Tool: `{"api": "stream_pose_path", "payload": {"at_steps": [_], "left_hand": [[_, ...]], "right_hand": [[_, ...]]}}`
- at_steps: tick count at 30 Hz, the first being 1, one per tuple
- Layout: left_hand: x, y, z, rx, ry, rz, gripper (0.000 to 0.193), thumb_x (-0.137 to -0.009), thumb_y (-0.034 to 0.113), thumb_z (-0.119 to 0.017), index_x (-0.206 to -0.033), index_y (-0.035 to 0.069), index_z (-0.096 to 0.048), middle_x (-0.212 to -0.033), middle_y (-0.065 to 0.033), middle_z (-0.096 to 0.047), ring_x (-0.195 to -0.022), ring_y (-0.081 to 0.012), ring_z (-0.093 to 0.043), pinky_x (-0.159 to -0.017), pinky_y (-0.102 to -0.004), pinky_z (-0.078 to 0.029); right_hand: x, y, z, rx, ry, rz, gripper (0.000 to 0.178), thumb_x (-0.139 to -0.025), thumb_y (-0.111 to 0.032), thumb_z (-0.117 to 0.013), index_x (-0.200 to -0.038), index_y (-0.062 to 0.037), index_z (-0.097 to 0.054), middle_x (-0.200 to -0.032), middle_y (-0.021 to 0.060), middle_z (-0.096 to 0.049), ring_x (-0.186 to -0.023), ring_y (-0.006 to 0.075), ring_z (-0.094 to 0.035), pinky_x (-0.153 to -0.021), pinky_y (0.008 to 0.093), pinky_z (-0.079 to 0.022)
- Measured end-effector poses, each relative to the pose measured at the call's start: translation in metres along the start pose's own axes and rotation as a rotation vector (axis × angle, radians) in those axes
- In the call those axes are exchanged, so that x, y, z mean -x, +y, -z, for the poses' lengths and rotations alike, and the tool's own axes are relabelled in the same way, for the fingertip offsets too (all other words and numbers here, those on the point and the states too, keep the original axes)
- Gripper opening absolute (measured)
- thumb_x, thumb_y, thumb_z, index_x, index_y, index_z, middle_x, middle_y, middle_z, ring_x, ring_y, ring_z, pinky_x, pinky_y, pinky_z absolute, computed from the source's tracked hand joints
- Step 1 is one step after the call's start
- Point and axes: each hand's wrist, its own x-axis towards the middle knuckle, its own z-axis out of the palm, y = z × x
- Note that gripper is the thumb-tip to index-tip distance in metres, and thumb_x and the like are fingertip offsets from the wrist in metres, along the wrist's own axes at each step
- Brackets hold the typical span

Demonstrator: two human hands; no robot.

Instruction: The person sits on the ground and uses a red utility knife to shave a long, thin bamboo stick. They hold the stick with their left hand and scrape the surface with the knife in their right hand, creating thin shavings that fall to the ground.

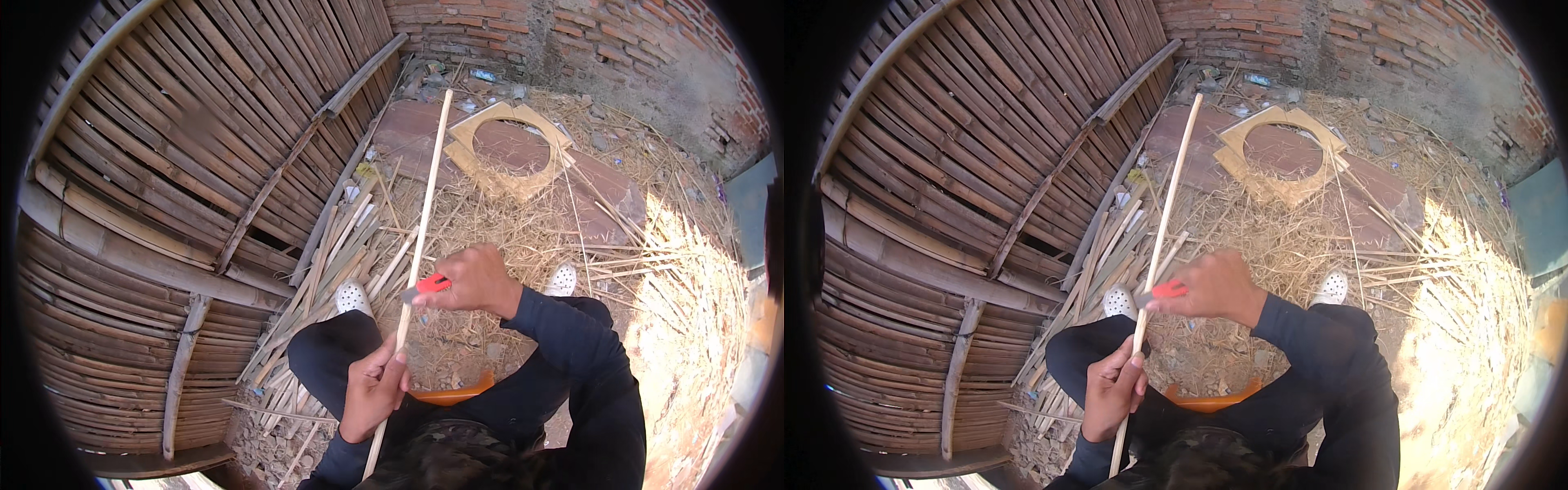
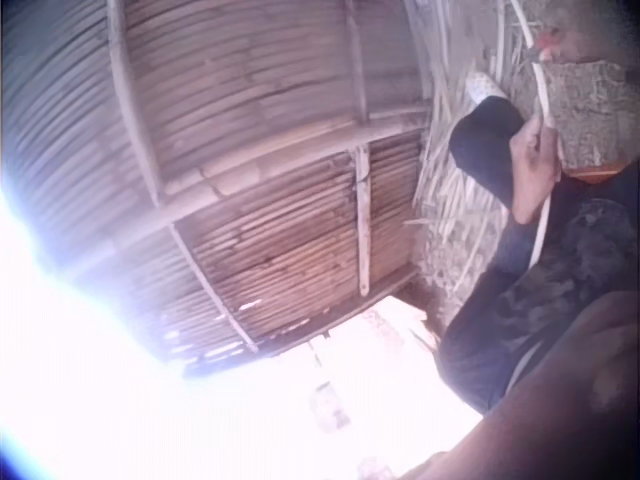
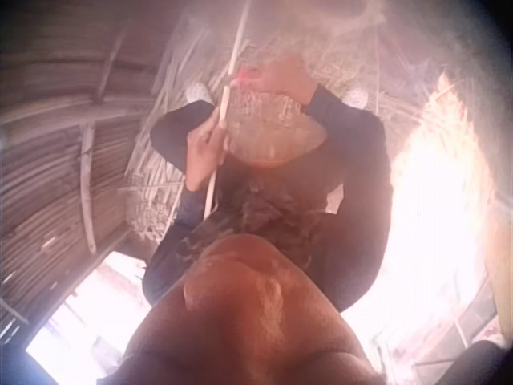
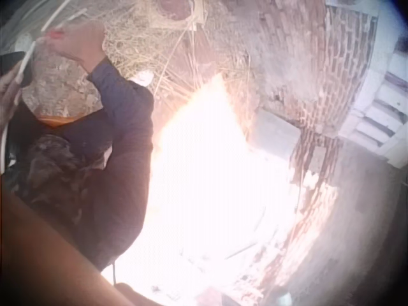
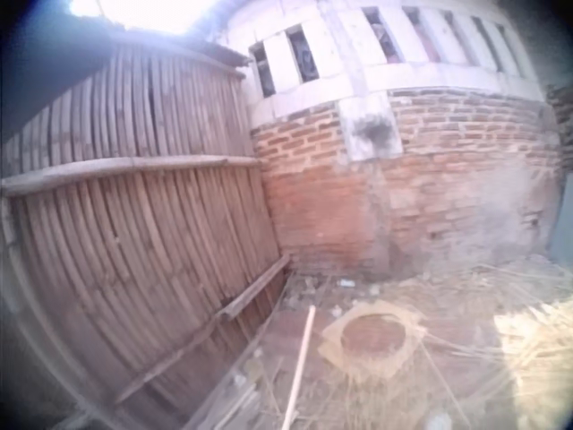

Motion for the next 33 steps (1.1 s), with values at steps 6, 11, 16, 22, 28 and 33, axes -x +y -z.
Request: {"api": "stream_pose_path", "payload": {"at_steps": [6,11,16,22,28,33], "left_hand": [[-0.003,0.003,0.003,0.045,-0.035,0.036,0.038,-0.1,0.012,-0.047,-0.138,0.006,-0.048,-0.059,0.0035,-0.047,-0.043,-0.0026,-0.039,-0.04,-0.0181,-0.032],[0.004,-0.005,0.001,0.047,-0.043,0.039,0.039,-0.099,0.011,-0.048,-0.138,0.006,-0.047,-0.059,0.0035,-0.047,-0.044,-0.0027,-0.039,-0.04,-0.0184,-0.032],[0.001,-0.005,0.002,0.023,-0.043,0.025,0.04,-0.099,0.011,-0.049,-0.139,0.004,-0.045,-0.06,0.0036,-0.047,-0.044,-0.0023,-0.039,-0.04,-0.0182,-0.032],[0.006,-0.003,0.001,0.041,-0.088,0.047,0.04,-0.099,0.011,-0.048,-0.138,0.004,-0.046,-0.06,0.0038,-0.048,-0.044,-0.002,-0.039,-0.04,-0.0182,-0.032],[0.005,-0.002,0.002,0.067,-0.088,0.048,0.041,-0.099,0.011,-0.048,-0.139,0.003,-0.044,-0.06,0.0031,-0.047,-0.045,-0.0028,-0.039,-0.041,-0.0185,-0.032],[0.016,-0.009,-0.002,0.038,-0.1,0.016,0.039,-0.099,0.011,-0.048,-0.138,0.004,-0.046,-0.058,0.0026,-0.046,-0.044,-0.0027,-0.038,-0.04,-0.0186,-0.03]], "right_hand": [[0.0,-0.007,0.0,-0.036,0.049,-0.004,0.063,-0.074,-0.069,-0.062,-0.054,-0.0092,-0.06,-0.044,0.0079,-0.052,-0.043,0.0266,-0.058,-0.04,0.0367,-0.042],[-0.016,0.032,0.001,0.052,0.077,-0.205,0.066,-0.077,-0.07,-0.058,-0.054,-0.0084,-0.06,-0.045,0.0089,-0.052,-0.042,0.0262,-0.056,-0.041,0.0372,-0.042],[0.002,0.009,-0.009,-0.013,0.037,-0.044,0.065,-0.077,-0.071,-0.058,-0.054,-0.0093,-0.06,-0.044,0.0085,-0.05,-0.042,0.0265,-0.056,-0.04,0.0371,-0.042],[-0.022,0.056,0.013,0.117,0.037,-0.351,0.063,-0.076,-0.07,-0.058,-0.06,-0.0099,-0.068,-0.047,0.0119,-0.055,-0.045,0.03,-0.06,-0.045,0.0382,-0.047],[0.003,0.011,-0.005,-0.023,0.021,-0.092,0.065,-0.077,-0.072,-0.056,-0.058,-0.0102,-0.064,-0.046,0.01,-0.054,-0.043,0.028,-0.057,-0.042,0.04,-0.043],[-0.019,0.08,0.018,0.217,0.088,-0.327,0.067,-0.08,-0.071,-0.053,-0.059,-0.0089,-0.067,-0.046,0.0103,-0.054,-0.043,0.0278,-0.057,-0.043,0.0395,-0.044]]}}
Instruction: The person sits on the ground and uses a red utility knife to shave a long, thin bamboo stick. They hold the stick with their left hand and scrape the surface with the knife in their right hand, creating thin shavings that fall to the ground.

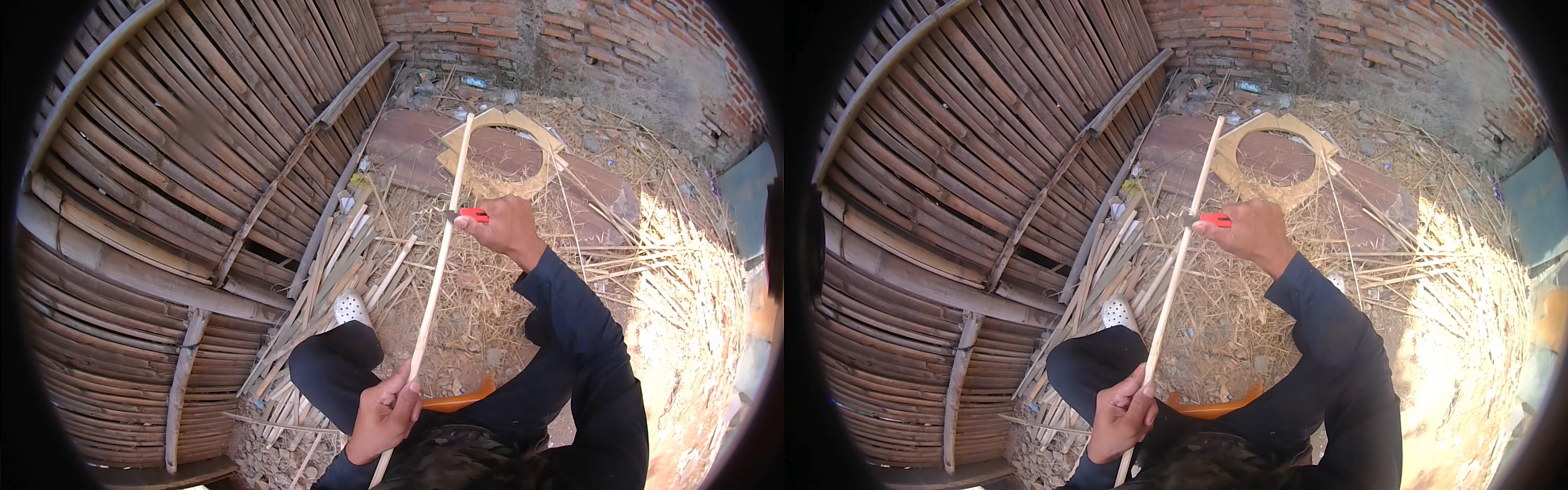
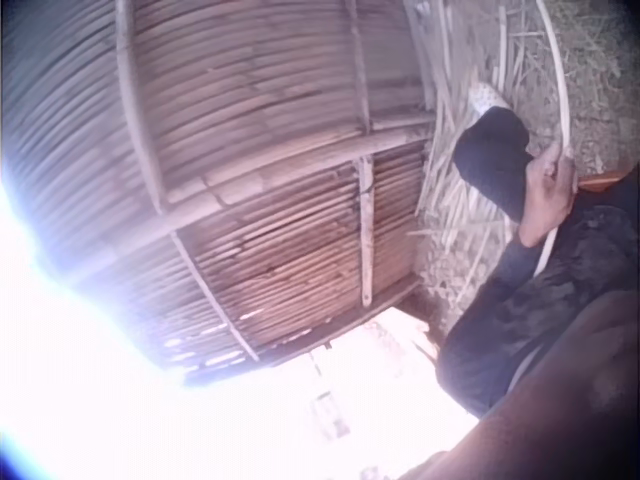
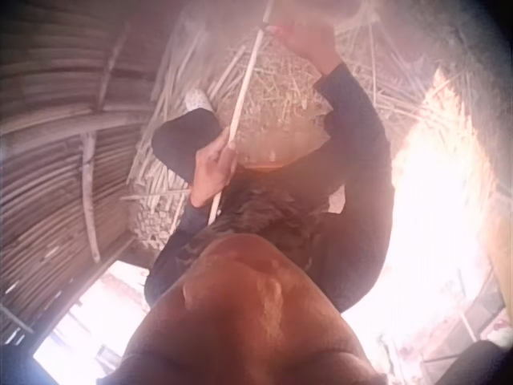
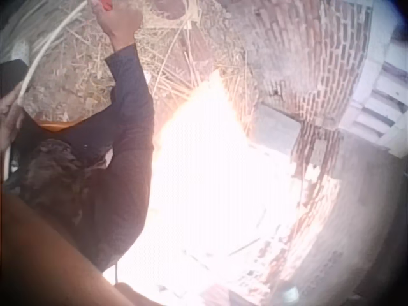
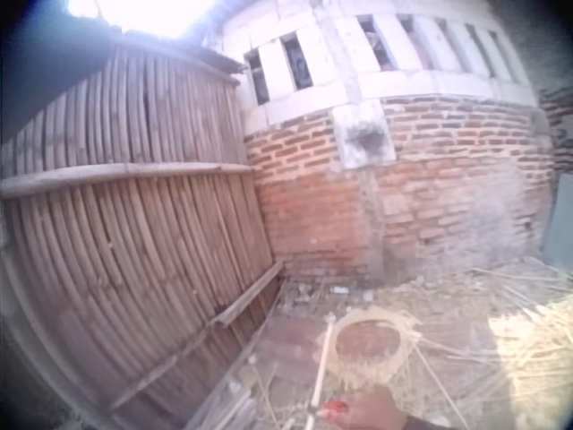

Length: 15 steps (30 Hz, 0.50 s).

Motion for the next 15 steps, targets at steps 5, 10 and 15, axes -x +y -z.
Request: {"api": "stream_pose_path", "payload": {"at_steps": [5,10,15], "left_hand": [[0.015,-0.002,0.001,-0.04,-0.074,0.061,0.042,-0.099,0.01,-0.048,-0.14,0.001,-0.042,-0.06,0.0022,-0.047,-0.048,-0.0027,-0.039,-0.043,-0.0193,-0.032],[0.036,-0.012,0.001,0.02,-0.178,0.164,0.042,-0.099,0.009,-0.048,-0.14,0.001,-0.042,-0.065,0.0023,-0.047,-0.056,-0.003,-0.043,-0.05,-0.0183,-0.035],[0.033,-0.017,0.001,-0.037,-0.186,0.152,0.041,-0.099,0.009,-0.049,-0.139,0.0,-0.044,-0.065,0.0025,-0.048,-0.057,-0.003,-0.044,-0.05,-0.0182,-0.036]], "right_hand": [[-0.021,0.043,0.006,0.084,0.077,-0.137,0.07,-0.08,-0.072,-0.051,-0.062,-0.0063,-0.068,-0.05,0.0126,-0.057,-0.051,0.0313,-0.06,-0.048,0.0427,-0.045],[-0.026,0.109,0.016,0.203,0.156,-0.281,0.07,-0.079,-0.072,-0.052,-0.064,-0.0057,-0.068,-0.054,0.0156,-0.058,-0.055,0.0331,-0.061,-0.05,0.044,-0.045],[-0.014,0.144,0.002,0.26,0.196,-0.21,0.068,-0.078,-0.072,-0.053,-0.068,-0.0069,-0.069,-0.058,0.0167,-0.061,-0.056,0.0329,-0.062,-0.05,0.0438,-0.045]]}}
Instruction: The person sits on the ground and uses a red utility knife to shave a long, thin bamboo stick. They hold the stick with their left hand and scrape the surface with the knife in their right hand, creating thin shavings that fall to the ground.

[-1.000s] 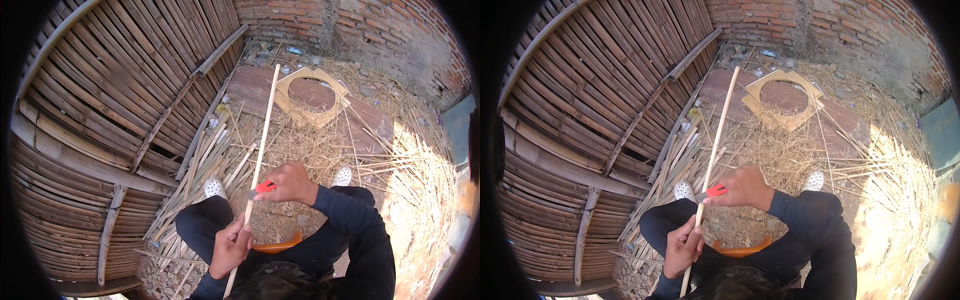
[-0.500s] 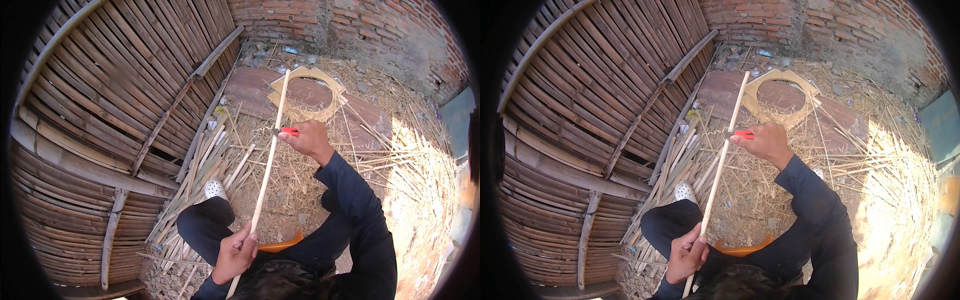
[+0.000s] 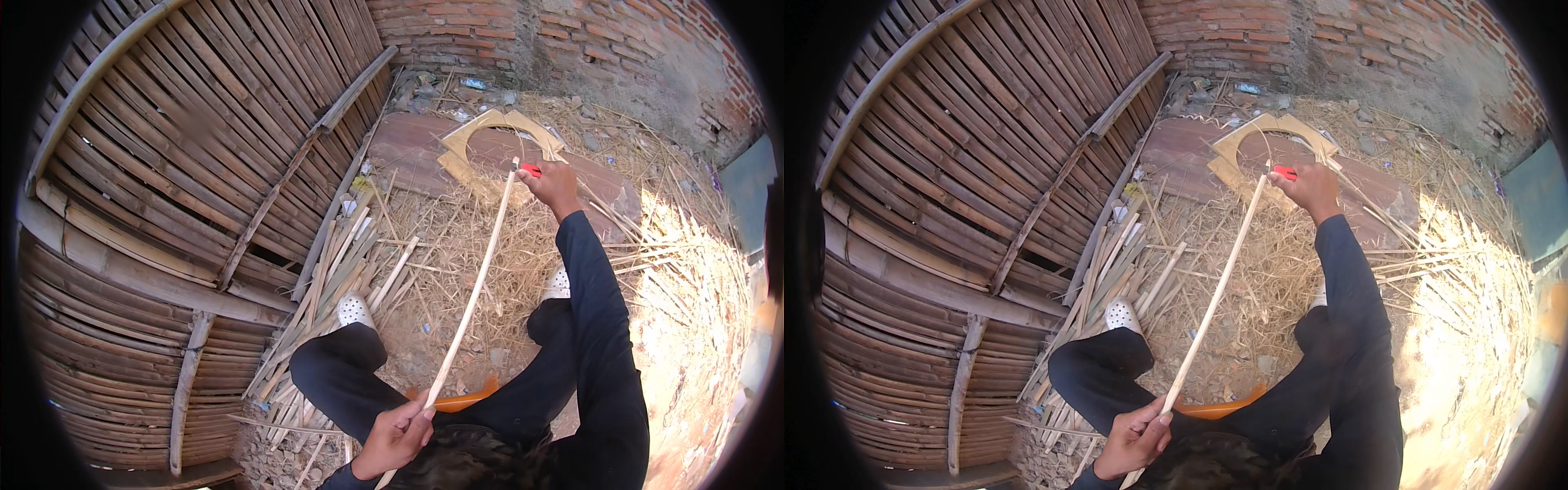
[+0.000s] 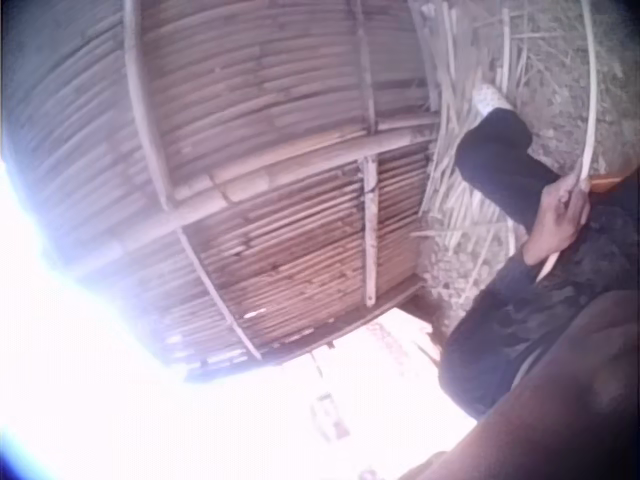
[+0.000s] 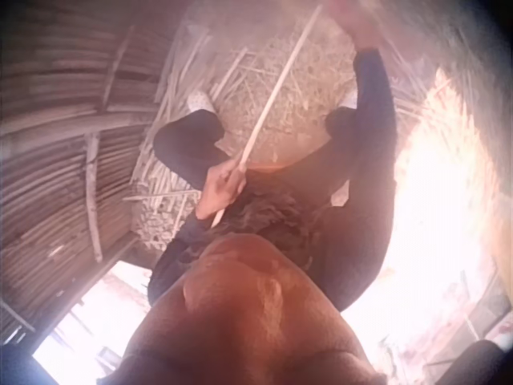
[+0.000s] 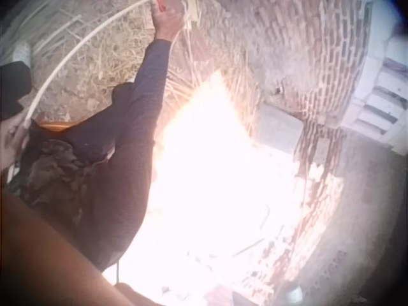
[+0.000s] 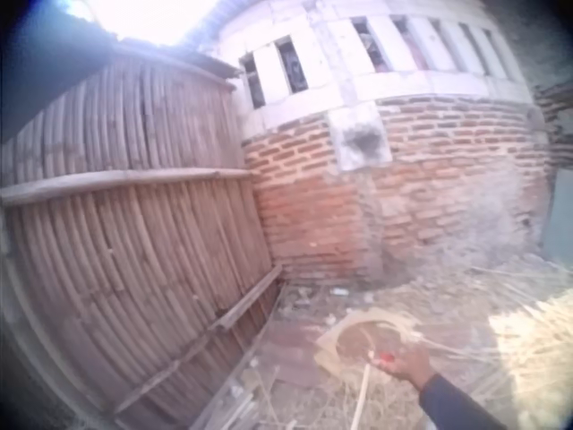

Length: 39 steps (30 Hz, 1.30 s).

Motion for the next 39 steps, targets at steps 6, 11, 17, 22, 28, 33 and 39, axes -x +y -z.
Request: {"api": "stream_pose_path", "payload": {"at_steps": [6,11,17,22,28,33,39], "left_hand": [[0.013,-0.005,0.004,-0.021,0.011,-0.008,0.038,-0.1,0.011,-0.048,-0.137,0.004,-0.048,-0.06,0.0028,-0.047,-0.048,-0.0026,-0.04,-0.045,-0.0187,-0.033],[0.043,-0.014,0.012,0.014,0.276,0.109,0.038,-0.096,0.016,-0.055,-0.134,0.013,-0.054,-0.058,0.005,-0.045,-0.046,-0.0025,-0.039,-0.04,-0.0193,-0.03],[-0.033,-0.001,0.017,-0.035,0.131,-0.097,0.04,-0.1,0.014,-0.049,-0.139,0.005,-0.045,-0.061,0.0029,-0.05,-0.044,-0.0023,-0.042,-0.041,-0.0182,-0.034],[-0.071,0.014,0.01,-0.08,0.083,-0.161,0.044,-0.1,0.015,-0.048,-0.142,0.005,-0.041,-0.062,0.0023,-0.052,-0.045,-0.0021,-0.042,-0.041,-0.0184,-0.035],[-0.078,0.007,0.006,0.006,-0.041,-0.147,0.045,-0.101,0.014,-0.044,-0.144,0.004,-0.036,-0.073,-0.0029,-0.06,-0.048,-0.0039,-0.048,-0.048,-0.0175,-0.041],[-0.042,-0.014,0.014,0.071,-0.11,-0.004,0.036,-0.101,0.011,-0.042,-0.135,-0.003,-0.046,-0.076,-0.0082,-0.064,-0.047,-0.0072,-0.051,-0.048,-0.0183,-0.042],[-0.035,-0.017,0.01,0.15,-0.03,0.013,0.036,-0.101,0.011,-0.044,-0.134,-0.002,-0.048,-0.071,-0.0038,-0.058,-0.045,-0.0055,-0.045,-0.045,-0.018,-0.038]], "right_hand": [[-0.01,-0.004,0.005,0.165,-0.169,-0.374,0.069,-0.085,-0.07,-0.045,-0.08,-0.0062,-0.072,-0.073,0.0207,-0.067,-0.072,0.0356,-0.067,-0.064,0.0456,-0.051],[0.039,0.115,0.017,-0.274,-0.039,-0.59,0.081,-0.089,-0.07,-0.033,-0.099,0.0011,-0.069,-0.102,0.0289,-0.065,-0.099,0.0403,-0.063,-0.085,0.0446,-0.048],[-0.002,0.003,0.011,-0.546,-0.289,-0.414,0.068,-0.089,-0.064,-0.048,-0.067,-0.0004,-0.057,-0.06,0.0078,-0.055,-0.057,0.0164,-0.053,-0.057,0.0323,-0.041],[0.045,-0.118,0.038,-1.259,-0.58,-0.33,0.046,-0.09,-0.05,-0.06,-0.07,-0.0086,-0.056,-0.054,-0.0068,-0.04,-0.048,0.0052,-0.037,-0.046,0.0242,-0.03],[0.034,-0.126,0.037,-1.624,-0.43,-0.605,0.032,-0.091,-0.033,-0.065,-0.073,-0.008,-0.055,-0.052,-0.0079,-0.038,-0.039,0.0028,-0.031,-0.036,0.0222,-0.023],[0.003,-0.091,0.025,-1.665,-0.276,-0.685,0.031,-0.091,-0.033,-0.064,-0.075,-0.0077,-0.057,-0.051,-0.0086,-0.036,-0.037,0.0028,-0.029,-0.035,0.0215,-0.023],[0.0,-0.087,0.015,-1.465,-0.281,-0.618,0.041,-0.091,-0.043,-0.061,-0.073,-0.006,-0.058,-0.05,-0.0066,-0.039,-0.039,0.0082,-0.035,-0.038,0.0265,-0.03]]}}
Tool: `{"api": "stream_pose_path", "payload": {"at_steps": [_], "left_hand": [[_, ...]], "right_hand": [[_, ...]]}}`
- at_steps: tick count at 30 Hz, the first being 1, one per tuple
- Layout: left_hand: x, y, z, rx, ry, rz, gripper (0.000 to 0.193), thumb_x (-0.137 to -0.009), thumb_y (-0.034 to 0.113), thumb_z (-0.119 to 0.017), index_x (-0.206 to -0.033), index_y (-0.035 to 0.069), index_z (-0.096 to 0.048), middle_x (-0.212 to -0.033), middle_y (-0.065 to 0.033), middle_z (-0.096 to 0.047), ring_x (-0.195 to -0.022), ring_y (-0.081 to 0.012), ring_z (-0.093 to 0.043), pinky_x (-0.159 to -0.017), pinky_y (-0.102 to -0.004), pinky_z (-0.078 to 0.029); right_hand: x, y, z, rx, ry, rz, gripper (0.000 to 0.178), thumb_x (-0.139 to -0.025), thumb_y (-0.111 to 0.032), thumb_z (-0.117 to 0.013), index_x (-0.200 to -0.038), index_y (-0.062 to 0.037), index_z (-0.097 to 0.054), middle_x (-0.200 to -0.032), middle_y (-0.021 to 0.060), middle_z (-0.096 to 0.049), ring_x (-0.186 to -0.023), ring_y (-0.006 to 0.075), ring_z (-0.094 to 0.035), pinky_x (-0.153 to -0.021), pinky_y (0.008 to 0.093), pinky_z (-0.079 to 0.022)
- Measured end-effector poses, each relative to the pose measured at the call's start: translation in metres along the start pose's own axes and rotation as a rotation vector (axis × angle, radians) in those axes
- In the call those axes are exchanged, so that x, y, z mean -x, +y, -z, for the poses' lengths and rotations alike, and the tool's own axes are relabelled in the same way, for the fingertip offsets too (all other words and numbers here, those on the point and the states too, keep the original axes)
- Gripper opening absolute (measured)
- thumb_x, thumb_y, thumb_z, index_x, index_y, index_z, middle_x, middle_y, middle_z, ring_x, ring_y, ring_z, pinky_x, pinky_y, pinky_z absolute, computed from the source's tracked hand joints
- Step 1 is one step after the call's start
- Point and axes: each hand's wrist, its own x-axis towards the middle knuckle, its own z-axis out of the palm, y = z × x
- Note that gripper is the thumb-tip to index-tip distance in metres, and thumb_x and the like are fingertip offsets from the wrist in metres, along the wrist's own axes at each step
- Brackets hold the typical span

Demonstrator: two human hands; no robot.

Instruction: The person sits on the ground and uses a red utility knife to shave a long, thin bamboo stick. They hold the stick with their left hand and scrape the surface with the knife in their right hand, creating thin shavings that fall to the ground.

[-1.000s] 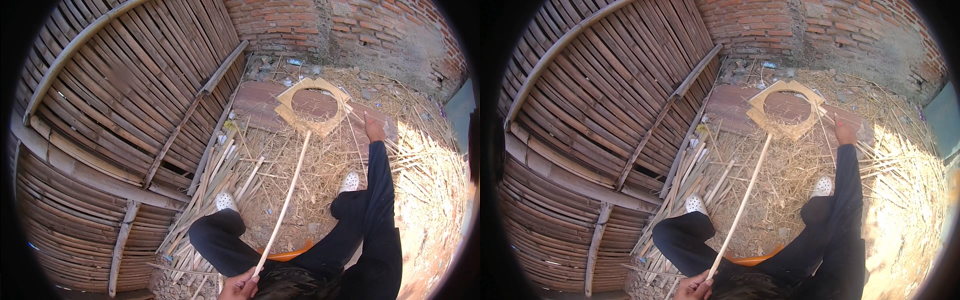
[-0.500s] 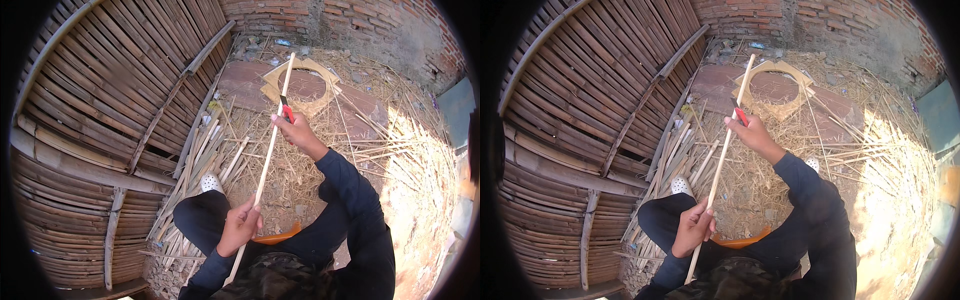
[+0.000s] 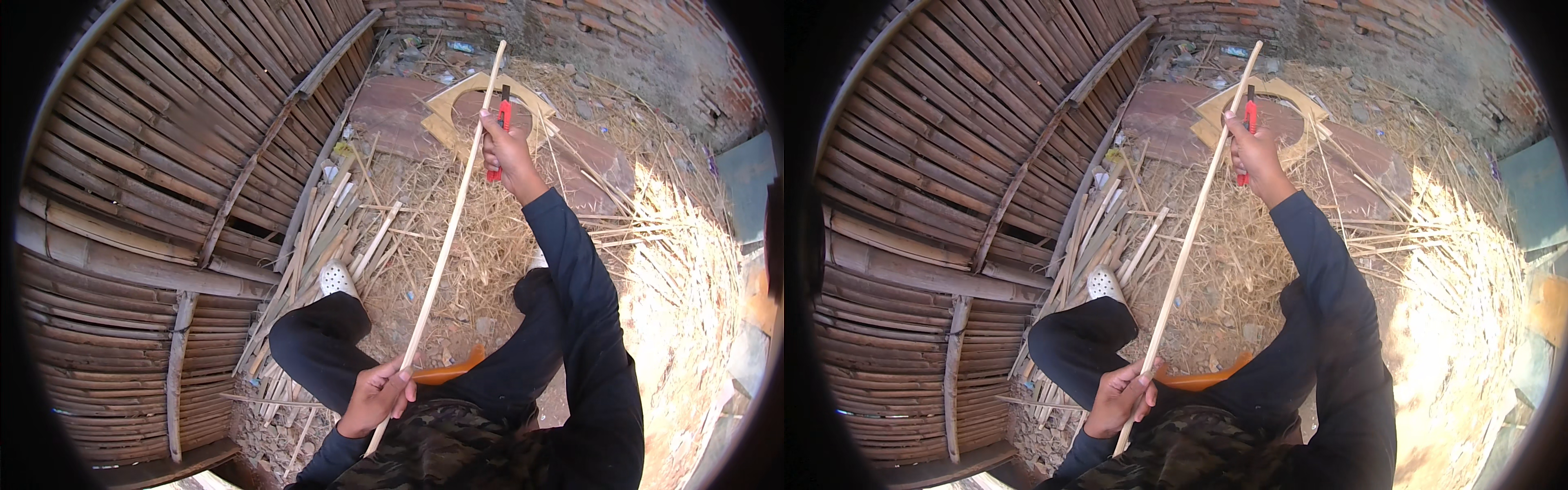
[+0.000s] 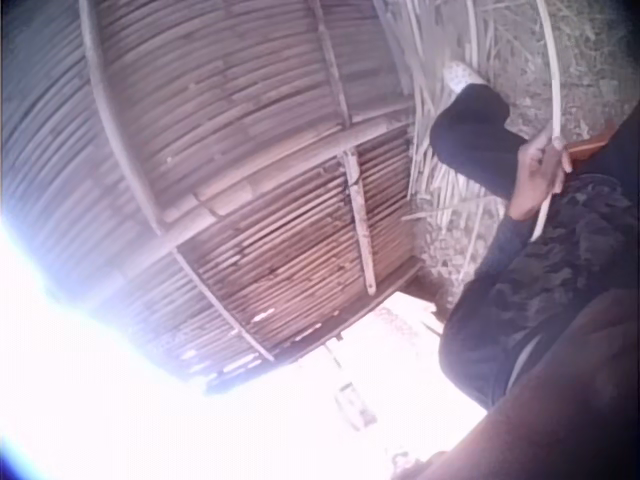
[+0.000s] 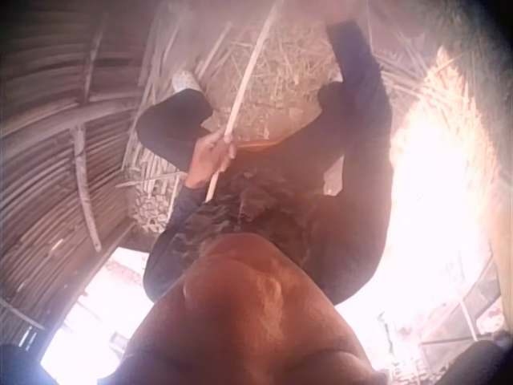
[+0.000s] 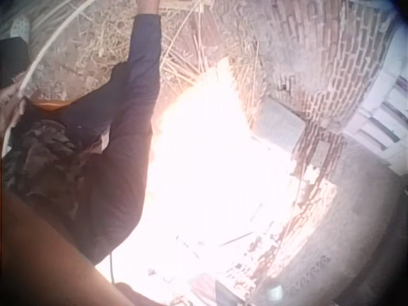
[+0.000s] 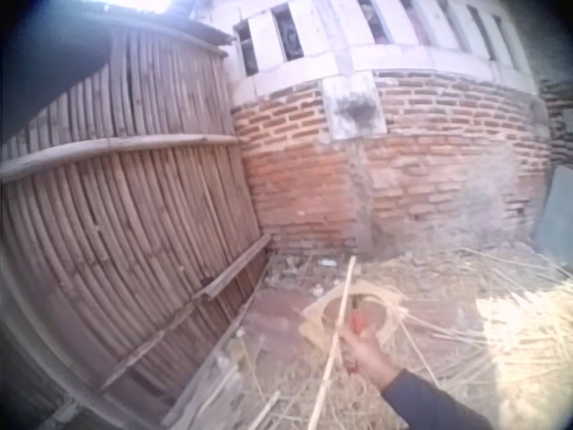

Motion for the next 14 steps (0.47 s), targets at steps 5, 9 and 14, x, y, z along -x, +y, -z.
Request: {"api": "stream_pose_path", "payload": {"at_steps": [5,9,14], "left_hand": [[-0.015,0.01,0.007,0.006,0.232,-0.149,0.036,-0.1,0.011,-0.046,-0.136,0.003,-0.049,-0.069,0.0005,-0.053,-0.048,-0.0021,-0.042,-0.045,-0.0162,-0.035],[-0.021,0.033,0.005,0.016,0.252,-0.163,0.04,-0.099,0.013,-0.05,-0.138,0.004,-0.047,-0.069,0.0031,-0.049,-0.053,-0.0018,-0.041,-0.047,-0.017,-0.034],[-0.021,0.03,-0.001,-0.059,0.26,-0.192,0.041,-0.098,0.015,-0.052,-0.138,0.005,-0.047,-0.067,0.0032,-0.046,-0.05,-0.003,-0.038,-0.046,-0.0186,-0.033]], "right_hand": [[0.072,-0.008,-0.044,1.043,-0.361,0.417,0.071,-0.085,-0.069,-0.048,-0.061,-0.0028,-0.06,-0.049,0.0099,-0.052,-0.045,0.0272,-0.055,-0.046,0.0406,-0.043],[0.143,-0.003,-0.066,1.229,-0.594,0.632,0.07,-0.078,-0.072,-0.054,-0.061,-0.005,-0.063,-0.05,0.014,-0.056,-0.047,0.0318,-0.059,-0.045,0.0408,-0.045],[0.122,0.006,-0.056,1.283,-0.435,0.671,0.068,-0.078,-0.073,-0.053,-0.059,-0.0086,-0.063,-0.048,0.0123,-0.057,-0.045,0.0289,-0.06,-0.045,0.039,-0.047]]}}
